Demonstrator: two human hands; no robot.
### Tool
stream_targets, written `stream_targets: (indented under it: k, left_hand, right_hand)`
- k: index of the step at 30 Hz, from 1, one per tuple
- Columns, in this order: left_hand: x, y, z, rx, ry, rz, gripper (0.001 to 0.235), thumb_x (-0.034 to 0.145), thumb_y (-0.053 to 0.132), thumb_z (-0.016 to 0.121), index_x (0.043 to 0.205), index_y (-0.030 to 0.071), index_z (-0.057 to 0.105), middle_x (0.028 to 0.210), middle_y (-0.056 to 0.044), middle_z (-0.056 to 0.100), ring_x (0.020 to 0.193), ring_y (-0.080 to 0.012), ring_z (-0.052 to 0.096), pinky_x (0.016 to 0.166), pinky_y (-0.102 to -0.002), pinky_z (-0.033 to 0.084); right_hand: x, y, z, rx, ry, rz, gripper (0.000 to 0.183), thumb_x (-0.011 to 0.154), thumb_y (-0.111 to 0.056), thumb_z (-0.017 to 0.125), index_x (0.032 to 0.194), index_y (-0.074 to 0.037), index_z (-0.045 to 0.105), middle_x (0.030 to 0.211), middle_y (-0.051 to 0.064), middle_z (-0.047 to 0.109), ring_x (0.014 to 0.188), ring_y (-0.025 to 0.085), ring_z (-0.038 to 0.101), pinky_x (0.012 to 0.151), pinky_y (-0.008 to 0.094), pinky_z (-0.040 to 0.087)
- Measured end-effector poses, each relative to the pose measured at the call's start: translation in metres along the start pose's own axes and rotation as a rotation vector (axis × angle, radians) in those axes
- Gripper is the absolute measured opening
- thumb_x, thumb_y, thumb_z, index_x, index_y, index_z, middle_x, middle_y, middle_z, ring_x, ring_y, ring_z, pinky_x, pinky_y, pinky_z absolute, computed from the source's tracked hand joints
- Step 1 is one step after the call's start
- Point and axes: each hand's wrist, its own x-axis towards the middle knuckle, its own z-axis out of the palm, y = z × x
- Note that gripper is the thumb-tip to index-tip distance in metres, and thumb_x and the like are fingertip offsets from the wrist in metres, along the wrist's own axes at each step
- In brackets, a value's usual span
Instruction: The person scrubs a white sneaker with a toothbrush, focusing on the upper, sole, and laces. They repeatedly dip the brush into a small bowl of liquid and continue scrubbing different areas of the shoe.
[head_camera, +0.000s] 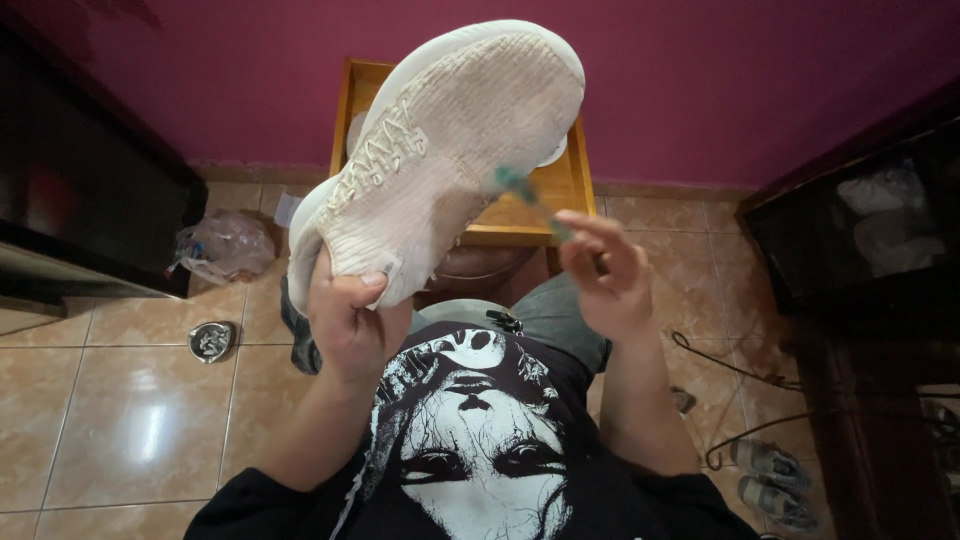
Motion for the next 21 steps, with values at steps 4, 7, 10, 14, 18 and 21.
stream_targets:
  k: [4, 7, 10, 14, 18, 21]
  left_hand:
    - [0.004, -0.001, -0.005, 0.013, 0.018, 0.028, 0.053, 0.079, -0.006, 0.051, 0.131, -0.011, 0.051, 0.107, -0.023, 0.067, 0.111, -0.0293, 0.067, 0.102, -0.046, 0.057]
    - [0.011, -0.001, -0.01, 0.03, 0.022, 0.055, 0.052, 0.079, -0.006, 0.051, 0.132, -0.012, 0.05, 0.108, -0.024, 0.067, 0.112, -0.0295, 0.067, 0.102, -0.046, 0.057]
    - [0.015, 0.0, -0.008, 0.043, 0.022, 0.095, 0.052, 0.08, -0.006, 0.051, 0.132, -0.012, 0.05, 0.109, -0.024, 0.067, 0.112, -0.0297, 0.067, 0.102, -0.046, 0.058]
    - [0.019, 0.001, -0.008, 0.068, 0.039, 0.149, 0.051, 0.081, -0.006, 0.05, 0.132, -0.013, 0.05, 0.11, -0.025, 0.067, 0.113, -0.0301, 0.067, 0.102, -0.047, 0.058]
    - [0.007, -0.017, -0.058, 0.431, 0.01, 0.243, 0.041, 0.086, -0.008, 0.055, 0.127, -0.008, 0.057, 0.1, -0.027, 0.068, 0.106, -0.0244, 0.067, 0.086, -0.043, 0.059]
    - [0.009, 0.004, -0.037, 0.664, -0.024, 0.341, 0.019, 0.092, -0.008, 0.052, 0.109, -0.012, 0.058, 0.098, -0.03, 0.065, 0.101, -0.0247, 0.063, 0.085, -0.042, 0.054]
  right_hand:
    - [0.024, -0.026, 0.013, -0.147, 0.019, -0.074, 0.028, 0.101, -0.002, 0.055, 0.127, 0.005, 0.065, 0.05, 0.001, 0.044, 0.041, 0.009, 0.029, 0.042, 0.024, 0.03]
    - [0.039, -0.027, 0.021, -0.387, -0.011, -0.089, 0.016, 0.097, -0.007, 0.065, 0.108, 0.0, 0.073, 0.051, 0.01, 0.046, 0.042, 0.023, 0.04, 0.044, 0.033, 0.036]
    - [0.062, -0.025, 0.002, -0.566, 0.022, -0.122, 0.02, 0.102, -0.018, 0.061, 0.113, -0.006, 0.073, 0.053, 0.01, 0.051, 0.044, 0.026, 0.046, 0.048, 0.035, 0.041]
    - [0.055, -0.031, 0.032, -0.568, -0.231, -0.122, 0.026, 0.099, -0.023, 0.065, 0.124, -0.02, 0.072, 0.052, 0.011, 0.055, 0.046, 0.033, 0.06, 0.05, 0.044, 0.05]
    - [0.075, -0.037, 0.013, 0.929, 0.142, 0.522, 0.022, 0.099, -0.007, 0.055, 0.117, -0.009, 0.067, 0.071, 0.001, 0.058, 0.066, 0.015, 0.064, 0.074, 0.023, 0.056]
    - [0.081, -0.049, 0.002, -0.657, -0.051, -0.003, 0.037, 0.113, -0.038, 0.043, 0.133, -0.016, 0.064, 0.058, 0.005, 0.057, 0.043, 0.017, 0.049, 0.044, 0.03, 0.039]
